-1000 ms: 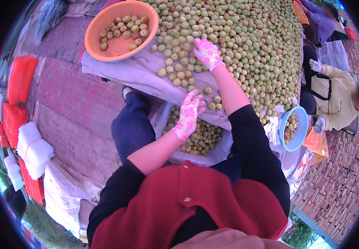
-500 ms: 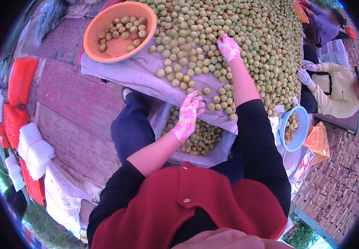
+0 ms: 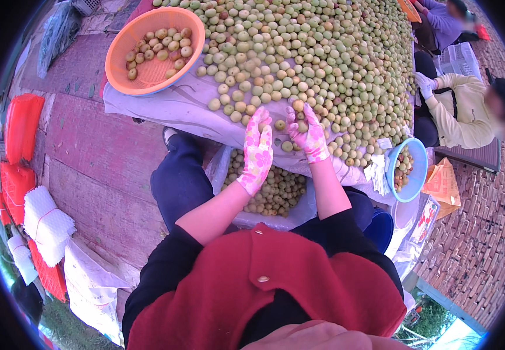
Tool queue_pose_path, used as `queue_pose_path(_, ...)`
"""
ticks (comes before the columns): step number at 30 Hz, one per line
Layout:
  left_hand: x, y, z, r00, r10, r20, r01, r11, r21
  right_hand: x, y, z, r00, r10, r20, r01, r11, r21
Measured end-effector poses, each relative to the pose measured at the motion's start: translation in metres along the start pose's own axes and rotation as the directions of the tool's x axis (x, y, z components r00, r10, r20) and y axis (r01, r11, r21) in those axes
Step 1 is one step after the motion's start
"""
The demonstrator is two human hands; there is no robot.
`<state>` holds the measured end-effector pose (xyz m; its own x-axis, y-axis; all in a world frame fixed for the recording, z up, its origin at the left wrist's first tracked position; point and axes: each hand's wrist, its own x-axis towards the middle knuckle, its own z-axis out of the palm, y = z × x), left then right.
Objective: The person sorts small green fruits by hand from a large pile on a table into a white crate below. They repeatedly scoop fruits with both hands and drop them into the crate while another person works nearby.
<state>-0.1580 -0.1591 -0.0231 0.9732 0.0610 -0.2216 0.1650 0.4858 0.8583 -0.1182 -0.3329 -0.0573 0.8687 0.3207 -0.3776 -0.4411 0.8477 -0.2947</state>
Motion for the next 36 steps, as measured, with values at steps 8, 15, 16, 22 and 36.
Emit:
queue_pose_path(8, -0.020, 0.003, 0.019, 0.747, 0.316, 0.585, -0.620, 0.651, 0.439, -0.093, 0.030, -0.005, 0.997, -0.082, -0.011, 0.082, 0.960, 0.267)
queue_pose_path(15, -0.009, -0.022, 0.006, 0.961, -0.149, 0.232, 0.141, 0.989, 0.052, -0.292, -0.099, -0.006, 0.679, -0.678, -0.283, 0.309, 0.613, -0.727)
queue_pose_path(16, -0.008, -0.027, 0.003, 0.956, -0.188, 0.224, 0.188, 0.982, 0.021, -0.329, -0.112, 0.001, 0.610, -0.707, -0.357, 0.136, 0.537, -0.833)
queue_pose_path(22, -0.003, -0.039, -0.009, 0.944, -0.191, 0.268, 0.147, 0.974, 0.175, -0.372, -0.137, -0.001, 0.150, -0.949, -0.277, -0.714, 0.090, -0.694)
queue_pose_path(36, -0.005, -0.027, -0.013, 0.912, -0.358, 0.200, 0.343, 0.933, 0.104, 0.001, -0.113, -0.021, 0.804, -0.584, -0.115, -0.407, -0.400, -0.821)
